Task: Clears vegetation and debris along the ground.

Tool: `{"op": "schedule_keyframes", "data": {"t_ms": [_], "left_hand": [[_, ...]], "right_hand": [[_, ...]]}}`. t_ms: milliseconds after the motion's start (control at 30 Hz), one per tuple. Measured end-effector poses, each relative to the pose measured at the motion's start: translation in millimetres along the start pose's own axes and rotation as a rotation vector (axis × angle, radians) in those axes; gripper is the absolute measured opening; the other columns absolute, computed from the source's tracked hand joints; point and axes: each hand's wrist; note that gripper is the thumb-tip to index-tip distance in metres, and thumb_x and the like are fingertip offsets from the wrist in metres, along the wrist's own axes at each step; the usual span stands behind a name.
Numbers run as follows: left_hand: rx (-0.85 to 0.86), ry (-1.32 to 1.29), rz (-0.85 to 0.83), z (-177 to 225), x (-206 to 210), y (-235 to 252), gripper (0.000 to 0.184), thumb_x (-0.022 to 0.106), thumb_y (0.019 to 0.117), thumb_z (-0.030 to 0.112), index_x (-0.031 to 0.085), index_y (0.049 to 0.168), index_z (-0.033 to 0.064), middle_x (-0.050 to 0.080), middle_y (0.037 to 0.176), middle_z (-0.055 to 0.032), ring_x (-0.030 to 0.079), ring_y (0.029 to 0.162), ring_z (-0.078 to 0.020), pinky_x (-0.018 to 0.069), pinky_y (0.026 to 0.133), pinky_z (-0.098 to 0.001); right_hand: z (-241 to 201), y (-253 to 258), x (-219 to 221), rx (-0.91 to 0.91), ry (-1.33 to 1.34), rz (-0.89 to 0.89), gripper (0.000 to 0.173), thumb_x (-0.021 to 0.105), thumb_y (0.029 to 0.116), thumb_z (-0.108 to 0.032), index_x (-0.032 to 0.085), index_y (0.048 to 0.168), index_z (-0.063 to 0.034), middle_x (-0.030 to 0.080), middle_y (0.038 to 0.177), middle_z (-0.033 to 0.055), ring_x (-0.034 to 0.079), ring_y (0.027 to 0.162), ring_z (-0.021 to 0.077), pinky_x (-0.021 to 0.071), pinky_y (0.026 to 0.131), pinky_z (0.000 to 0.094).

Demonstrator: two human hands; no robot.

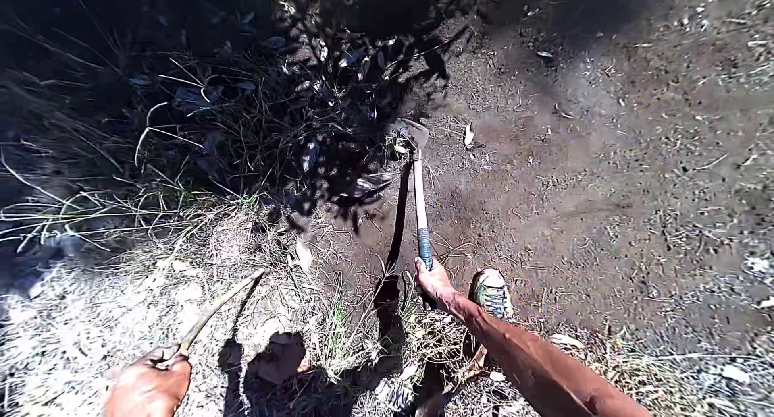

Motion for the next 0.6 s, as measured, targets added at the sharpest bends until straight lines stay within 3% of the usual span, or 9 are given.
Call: {"op": "schedule_keyframes", "data": {"t_ms": [67,167,267,333,367,467,500,533,600], "left_hand": [[-0.002,-0.013,0.003,2.0,7.6,-5.4,0.028,0.061,0.0944,0.028,0.075,0.107,0.0072,0.071,0.114,-0.0244,0.066,0.112,-0.0426,0.0493,0.096,-0.065],[-0.031,-0.028,0.022,3.8,16.5,-8.3,0.026,0.062,0.0926,0.027,0.074,0.106,0.0078,0.071,0.115,-0.0236,0.067,0.111,-0.0422,0.0502,0.095,-0.065],[-0.052,-0.041,0.023,9.9,17.8,-12.0,0.027,0.063,0.0929,0.026,0.073,0.107,0.0058,0.071,0.113,-0.025,0.067,0.11,-0.043,0.0507,0.094,-0.0649],[-0.061,-0.028,0.021,8.3,16.2,-15.1,0.027,0.062,0.0933,0.026,0.072,0.108,0.0053,0.07,0.113,-0.0255,0.066,0.111,-0.0433,0.0504,0.094,-0.0649],[-0.061,-0.024,0.011,10.7,17.5,-16.7,0.028,0.062,0.0935,0.026,0.072,0.109,0.0051,0.07,0.114,-0.0255,0.066,0.112,-0.0431,0.0498,0.096,-0.0647],[-0.057,-0.028,0.014,19.3,20.4,-16.2,0.029,0.061,0.094,0.028,0.074,0.107,0.0052,0.07,0.115,-0.0265,0.066,0.114,-0.0448,0.0498,0.096,-0.0652],[-0.058,-0.038,0.024,19.9,20.5,-15.2,0.028,0.061,0.094,0.027,0.073,0.106,0.0046,0.07,0.113,-0.0268,0.066,0.112,-0.0453,0.0499,0.095,-0.0656],[-0.061,-0.046,0.021,19.8,22.1,-16.2,0.028,0.061,0.0944,0.026,0.073,0.105,0.0037,0.07,0.113,-0.0275,0.066,0.112,-0.0459,0.0496,0.095,-0.0661],[-0.065,-0.055,0.016,16.7,23.8,-16.3,0.028,0.061,0.0941,0.026,0.073,0.106,0.0036,0.07,0.113,-0.0274,0.066,0.112,-0.0453,0.0496,0.095,-0.066]], "right_hand": [[15.0,-14.7,-43.9,0.032,-0.059,-0.021,0.048,0.052,0.105,-0.052,0.055,0.131,-0.0115,0.063,0.075,0.0129,0.062,0.055,0.0257,0.0574,0.055,0.046],[-23.7,-7.2,-85.8,0.023,-0.022,-0.037,0.047,0.051,0.1054,-0.053,0.053,0.131,-0.0129,0.061,0.073,0.0114,0.061,0.052,0.0235,0.0568,0.052,0.0424],[-54.0,16.5,-71.0,0.0,0.067,-0.035,0.049,0.048,0.1049,-0.058,0.051,0.132,-0.0166,0.059,0.071,0.0123,0.059,0.051,0.0255,0.0556,0.05,0.0444],[-40.8,15.2,-47.9,0.001,0.014,-0.05,0.05,0.046,0.1052,-0.058,0.05,0.132,-0.0163,0.06,0.071,0.0128,0.06,0.051,0.0258,0.0556,0.05,0.0448],[-24.2,10.3,-50.8,-0.006,-0.111,-0.061,0.05,0.047,0.106,-0.055,0.051,0.133,-0.0131,0.063,0.075,0.0143,0.063,0.054,0.0267,0.0579,0.054,0.0459],[22.6,-14.0,-92.6,0.003,-0.526,-0.148,0.058,0.052,0.1026,-0.055,0.053,0.14,-0.0113,0.071,0.108,0.016,0.072,0.094,0.0296,0.0577,0.088,0.0529],[23.0,-21.8,-107.6,-0.011,-0.58,-0.15,0.059,0.053,0.1014,-0.057,0.053,0.141,-0.0122,0.071,0.112,0.0154,0.071,0.1,0.0299,0.0561,0.093,0.054],[17.9,-28.2,-123.0,-0.018,-0.57,-0.141,0.059,0.053,0.1011,-0.057,0.054,0.139,-0.0122,0.071,0.11,0.015,0.071,0.098,0.0295,0.0569,0.09,0.0532],[-10.0,-32.1,-138.2,-0.017,-0.338,-0.101,0.051,0.053,0.1045,-0.051,0.053,0.134,-0.0099,0.069,0.089,0.0138,0.071,0.071,0.0263,0.0626,0.067,0.0462]]}}
Point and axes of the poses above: each hand's wrist, its own y-axis towards the middle knuckle, its own x-axis out of the palm, z = x × y
